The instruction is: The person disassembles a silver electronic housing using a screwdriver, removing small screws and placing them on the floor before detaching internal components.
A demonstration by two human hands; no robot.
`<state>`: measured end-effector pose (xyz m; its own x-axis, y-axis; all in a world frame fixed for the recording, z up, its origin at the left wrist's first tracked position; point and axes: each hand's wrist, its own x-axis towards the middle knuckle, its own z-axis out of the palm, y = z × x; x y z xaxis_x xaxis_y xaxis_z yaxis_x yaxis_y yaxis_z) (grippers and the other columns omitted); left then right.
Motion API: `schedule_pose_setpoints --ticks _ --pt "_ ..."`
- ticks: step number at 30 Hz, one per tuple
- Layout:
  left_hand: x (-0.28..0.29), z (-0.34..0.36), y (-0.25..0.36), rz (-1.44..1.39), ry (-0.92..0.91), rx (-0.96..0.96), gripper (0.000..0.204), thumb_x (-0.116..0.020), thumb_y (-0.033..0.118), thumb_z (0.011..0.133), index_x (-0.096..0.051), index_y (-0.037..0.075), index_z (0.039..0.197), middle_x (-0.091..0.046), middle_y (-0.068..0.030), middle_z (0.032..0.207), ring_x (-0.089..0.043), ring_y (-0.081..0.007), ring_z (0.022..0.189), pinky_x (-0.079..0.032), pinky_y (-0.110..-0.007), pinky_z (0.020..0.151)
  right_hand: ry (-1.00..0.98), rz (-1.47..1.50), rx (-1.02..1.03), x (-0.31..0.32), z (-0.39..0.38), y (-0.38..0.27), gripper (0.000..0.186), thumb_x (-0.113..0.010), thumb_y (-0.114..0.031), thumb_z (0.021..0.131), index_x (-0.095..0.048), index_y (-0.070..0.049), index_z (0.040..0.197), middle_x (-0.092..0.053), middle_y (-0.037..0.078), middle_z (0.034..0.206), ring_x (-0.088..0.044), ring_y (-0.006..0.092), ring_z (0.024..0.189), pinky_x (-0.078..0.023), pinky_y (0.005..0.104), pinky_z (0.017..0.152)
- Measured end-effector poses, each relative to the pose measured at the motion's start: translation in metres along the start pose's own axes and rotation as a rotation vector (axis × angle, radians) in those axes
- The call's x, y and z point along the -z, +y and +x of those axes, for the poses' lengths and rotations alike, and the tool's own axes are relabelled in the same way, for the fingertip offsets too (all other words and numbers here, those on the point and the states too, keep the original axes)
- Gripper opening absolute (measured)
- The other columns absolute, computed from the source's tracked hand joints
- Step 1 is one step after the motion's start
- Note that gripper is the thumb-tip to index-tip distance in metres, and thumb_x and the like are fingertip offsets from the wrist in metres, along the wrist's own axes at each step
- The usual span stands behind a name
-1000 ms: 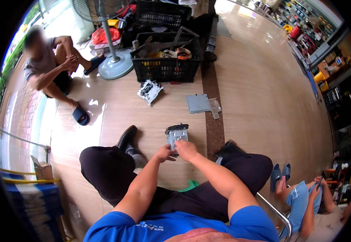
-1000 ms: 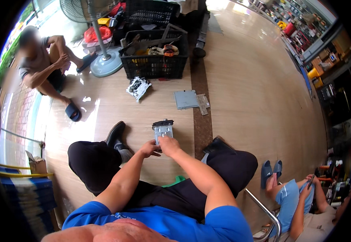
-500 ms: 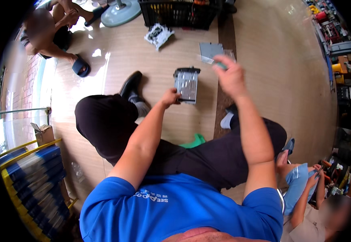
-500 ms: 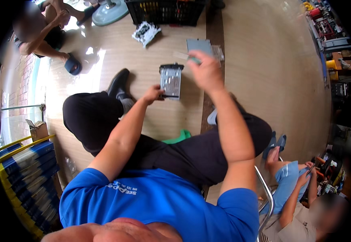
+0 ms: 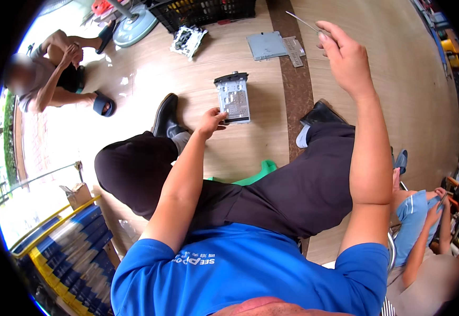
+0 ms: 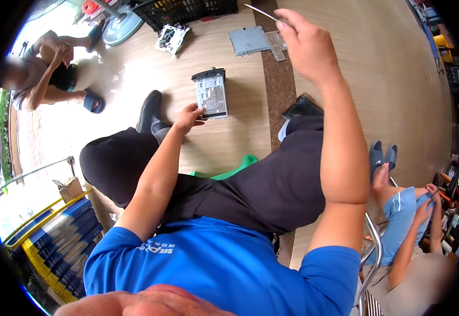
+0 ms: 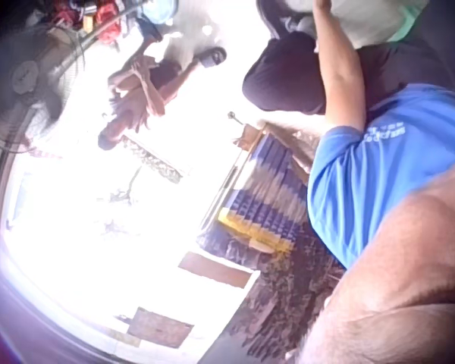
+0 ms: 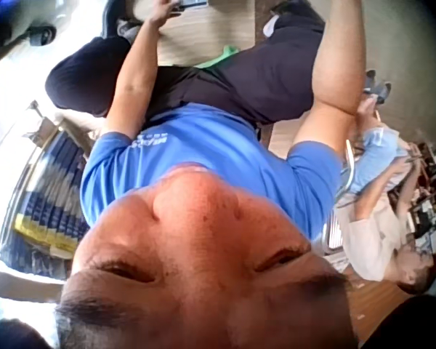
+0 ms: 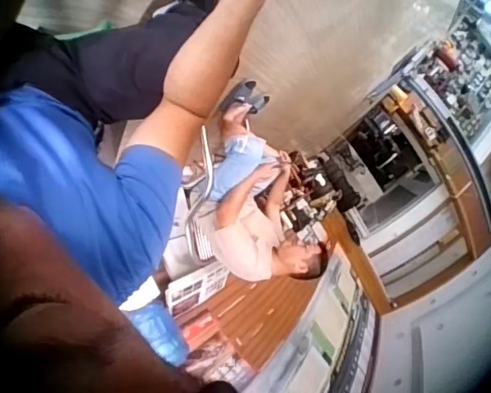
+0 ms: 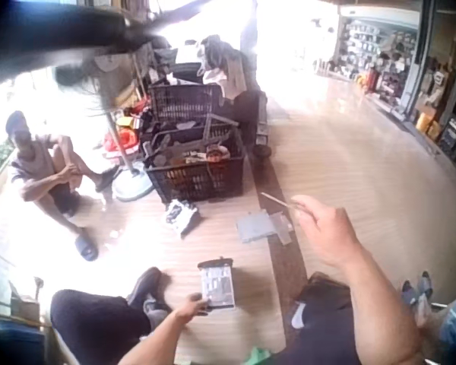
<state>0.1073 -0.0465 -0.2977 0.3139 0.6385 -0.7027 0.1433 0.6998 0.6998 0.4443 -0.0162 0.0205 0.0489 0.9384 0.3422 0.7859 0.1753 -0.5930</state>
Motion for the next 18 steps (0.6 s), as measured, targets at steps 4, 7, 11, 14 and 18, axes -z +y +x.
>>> schedule_pose_setpoints --ticks 4,7,11,14,18 --pt "0.000 -0.002 0.015 0.247 0.145 -0.011 0.039 -0.068 0.025 0.087 -0.059 0.002 0.117 -0.067 -0.0087 0.094 -0.064 -0.0168 0.077 -0.053 -0.032 0.068 -0.017 0.019 -0.034 0.016 0.000 -0.008 0.025 -0.052 -0.014 0.095 -0.061 -0.006 0.117 -0.069 0.010 0.087 -0.066 0.0156 0.078 -0.050 0.0288 0.072" --pt "0.027 -0.005 0.031 0.591 0.448 -0.290 0.048 -0.072 0.028 0.082 -0.061 -0.001 0.119 -0.068 -0.0177 0.102 -0.066 -0.0249 0.089 -0.053 -0.035 0.079 -0.020 0.066 -0.061 0.016 0.007 -0.014 0.024 -0.052 -0.013 0.094 -0.060 -0.005 0.115 -0.069 0.009 0.089 -0.065 0.0167 0.081 -0.050 0.0297 0.075" --pt "0.004 -0.061 0.136 0.618 0.538 -0.538 0.041 -0.068 0.026 0.087 -0.061 0.001 0.119 -0.066 -0.0183 0.111 -0.065 -0.0263 0.100 -0.050 -0.035 0.086 -0.033 0.104 -0.045 0.016 0.005 0.000 0.024 -0.053 -0.012 0.093 -0.059 -0.003 0.114 -0.068 0.010 0.092 -0.063 0.0181 0.082 -0.048 0.0303 0.077" --pt "-0.006 -0.124 0.223 0.714 0.378 -0.675 0.039 -0.065 0.023 0.089 -0.059 0.001 0.121 -0.065 -0.0177 0.113 -0.064 -0.0253 0.100 -0.050 -0.035 0.087 -0.048 0.055 0.004 0.015 0.007 -0.002 0.024 -0.055 -0.012 0.092 -0.060 -0.002 0.114 -0.068 0.011 0.093 -0.063 0.0190 0.083 -0.048 0.0305 0.077" --pt "-0.010 -0.169 0.290 1.162 0.267 -0.849 0.039 -0.065 0.023 0.089 -0.058 0.006 0.124 -0.065 -0.0156 0.114 -0.063 -0.0287 0.100 -0.050 -0.038 0.086 -0.001 0.081 0.084 0.002 0.014 0.010 0.023 -0.054 -0.013 0.092 -0.062 -0.006 0.112 -0.066 0.017 0.085 -0.064 0.0312 0.077 -0.049 0.0371 0.071"
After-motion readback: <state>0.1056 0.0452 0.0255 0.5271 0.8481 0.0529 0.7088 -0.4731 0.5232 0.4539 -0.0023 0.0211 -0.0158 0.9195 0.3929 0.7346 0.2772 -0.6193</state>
